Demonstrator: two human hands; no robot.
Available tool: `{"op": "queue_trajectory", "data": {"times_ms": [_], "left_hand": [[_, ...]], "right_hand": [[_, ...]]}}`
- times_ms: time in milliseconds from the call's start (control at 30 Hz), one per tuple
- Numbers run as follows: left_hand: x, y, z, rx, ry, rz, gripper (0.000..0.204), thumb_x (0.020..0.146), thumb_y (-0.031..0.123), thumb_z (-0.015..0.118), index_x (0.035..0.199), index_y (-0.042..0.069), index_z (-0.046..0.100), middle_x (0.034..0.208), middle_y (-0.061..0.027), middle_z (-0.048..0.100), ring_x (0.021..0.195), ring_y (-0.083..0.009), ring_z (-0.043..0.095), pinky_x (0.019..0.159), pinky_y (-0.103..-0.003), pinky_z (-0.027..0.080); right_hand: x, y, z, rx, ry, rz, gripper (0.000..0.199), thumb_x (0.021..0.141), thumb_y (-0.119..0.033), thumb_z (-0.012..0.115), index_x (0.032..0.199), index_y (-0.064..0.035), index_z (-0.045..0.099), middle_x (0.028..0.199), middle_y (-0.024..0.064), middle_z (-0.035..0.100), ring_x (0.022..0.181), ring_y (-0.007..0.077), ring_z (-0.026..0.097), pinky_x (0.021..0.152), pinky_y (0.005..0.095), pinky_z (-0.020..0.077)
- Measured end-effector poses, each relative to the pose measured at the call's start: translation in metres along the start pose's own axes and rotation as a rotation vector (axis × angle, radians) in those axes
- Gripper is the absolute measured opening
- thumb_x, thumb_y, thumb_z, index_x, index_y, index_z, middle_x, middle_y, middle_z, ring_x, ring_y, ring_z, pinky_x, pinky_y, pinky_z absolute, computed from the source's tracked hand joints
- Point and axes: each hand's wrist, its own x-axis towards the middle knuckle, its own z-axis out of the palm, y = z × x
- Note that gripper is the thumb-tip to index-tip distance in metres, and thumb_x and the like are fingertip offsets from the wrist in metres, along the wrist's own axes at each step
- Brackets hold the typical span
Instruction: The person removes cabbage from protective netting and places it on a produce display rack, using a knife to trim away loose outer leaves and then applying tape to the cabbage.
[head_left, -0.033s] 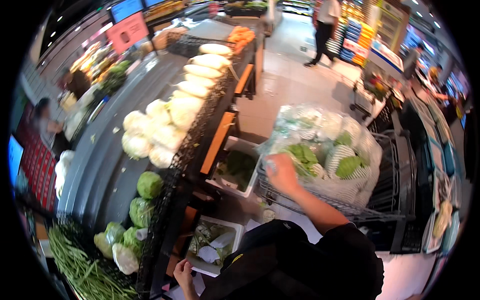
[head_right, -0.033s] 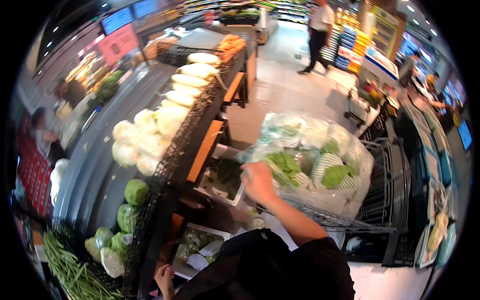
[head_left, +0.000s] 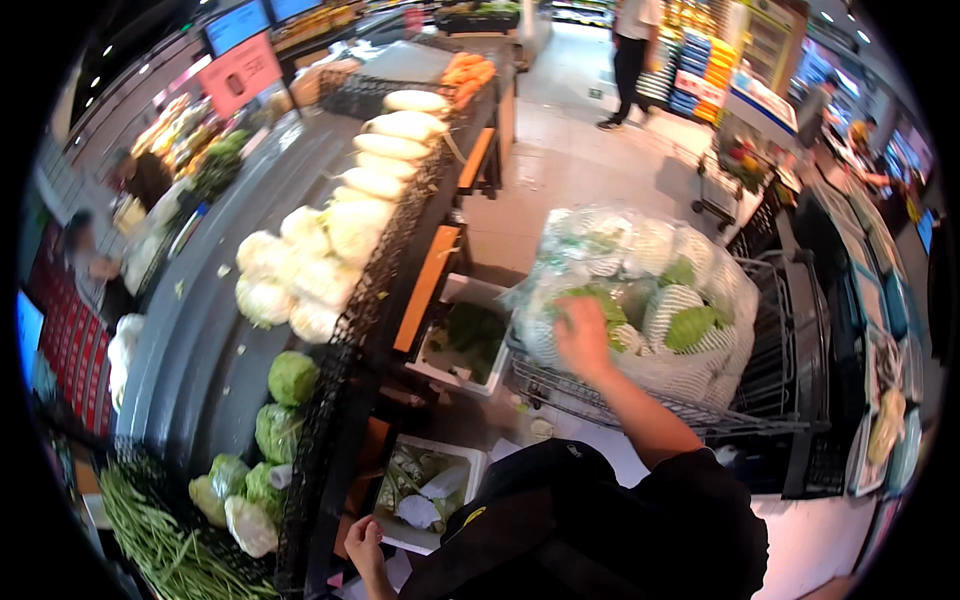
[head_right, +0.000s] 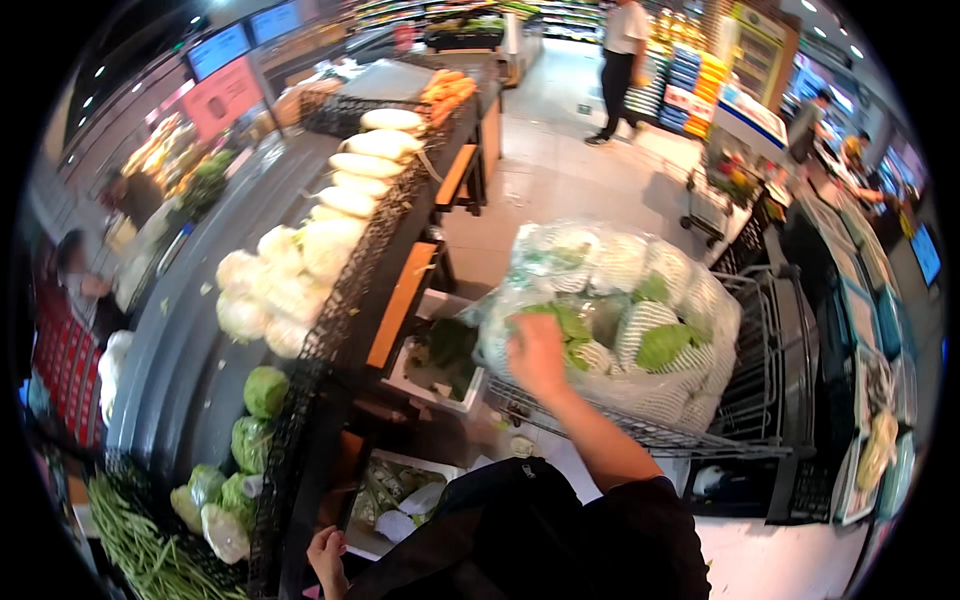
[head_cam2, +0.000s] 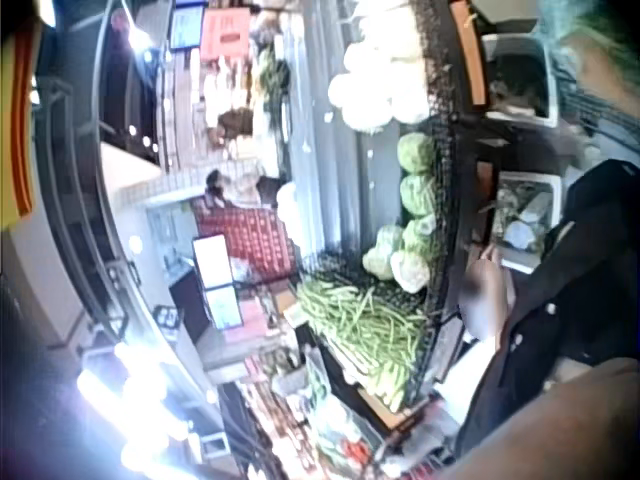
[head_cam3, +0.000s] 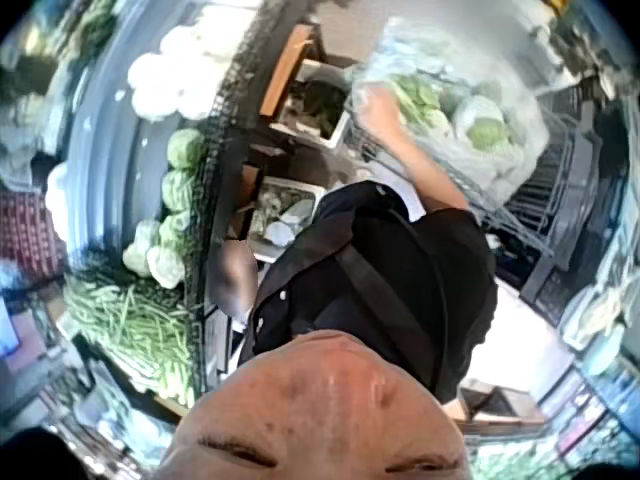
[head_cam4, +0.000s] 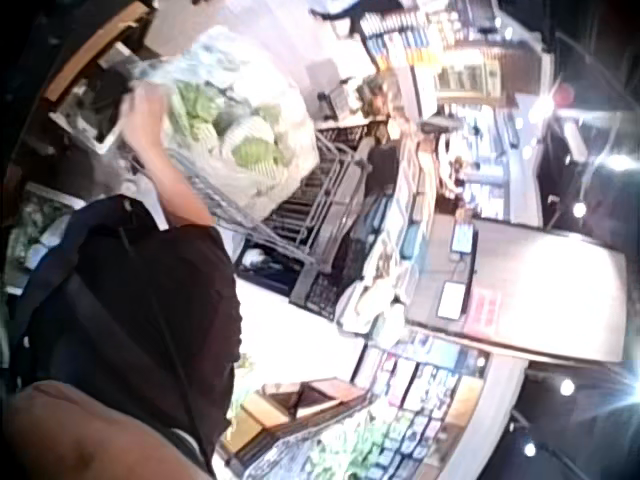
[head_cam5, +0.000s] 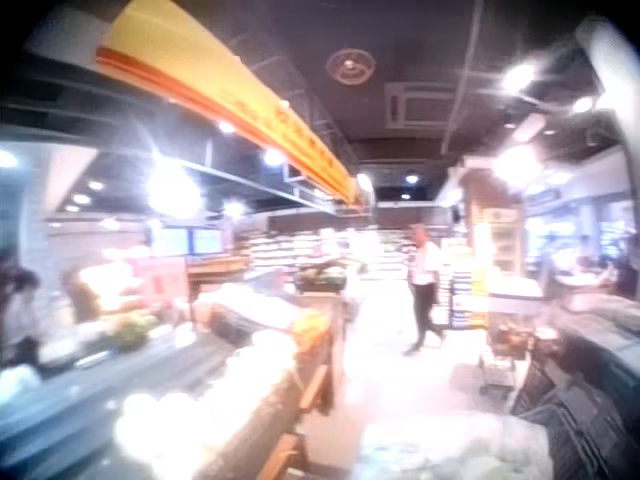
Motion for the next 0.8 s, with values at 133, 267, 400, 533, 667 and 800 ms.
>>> {"op": "queue_trajectory", "data": {"times_ms": [133,267,400,533,667,800], "left_hand": [[0.027,0.079,0.068,-0.074,-0.093,0.071,0.02,0.09,0.007,0.058,0.106,-0.004,0.063,0.091,-0.0095,0.068,0.078,-0.0144,0.065,0.067,-0.025,0.053],[0.035,0.171,0.182,-0.207,-0.459,0.312,0.02,0.091,0.005,0.056,0.109,-0.003,0.062,0.098,-0.0121,0.068,0.087,-0.0182,0.066,0.08,-0.029,0.053],[0.029,0.212,0.338,-0.243,-1.029,0.17,0.025,0.088,0.004,0.06,0.112,-0.003,0.062,0.108,-0.01,0.066,0.102,-0.0152,0.06,0.093,-0.027,0.045],[0.01,0.2,0.496,-0.156,-1.326,-0.118,0.035,0.092,0.009,0.055,0.125,-0.002,0.054,0.12,-0.0124,0.06,0.109,-0.0209,0.059,0.096,-0.031,0.045],[-0.007,0.172,0.604,0.033,-1.249,-0.472,0.074,0.087,0.041,0.061,0.144,0.006,0.031,0.146,-0.0204,0.031,0.133,-0.0352,0.035,0.106,-0.049,0.033],[-0.027,0.148,0.653,0.143,-1.07,-0.883,0.087,0.085,0.056,0.056,0.149,0.009,0.02,0.152,-0.0222,0.018,0.134,-0.0433,0.03,0.107,-0.058,0.027]], "right_hand": [[0.008,0.11,-0.084,-0.339,0.141,0.339,0.028,0.076,-0.007,0.063,0.104,-0.0044,0.059,0.1,0.018,0.058,0.099,0.0374,0.054,0.09,0.0433,0.042],[-0.004,0.179,-0.133,-0.307,0.05,0.721,0.046,0.083,-0.034,0.064,0.11,0.0018,0.056,0.11,0.0246,0.057,0.108,0.0402,0.051,0.095,0.0462,0.0385],[-0.026,0.216,-0.143,-0.404,0.042,0.902,0.056,0.084,-0.045,0.062,0.11,0.0041,0.055,0.111,0.0256,0.056,0.111,0.0404,0.049,0.097,0.0475,0.037],[-0.033,0.233,-0.149,-0.41,-0.014,0.642,0.056,0.084,-0.048,0.062,0.11,0.0007,0.056,0.11,0.0229,0.057,0.112,0.0374,0.049,0.096,0.0485,0.0372],[-0.014,0.239,-0.155,-0.409,-0.325,0.814,0.073,0.082,-0.062,0.054,0.116,0.0023,0.055,0.119,0.0237,0.055,0.117,0.0358,0.048,0.101,0.0493,0.032],[0.002,0.238,-0.157,-0.437,-0.423,0.918,0.094,0.075,-0.076,0.047,0.12,0.0067,0.053,0.124,0.0254,0.054,0.119,0.0367,0.048,0.105,0.0484,0.0269]]}}
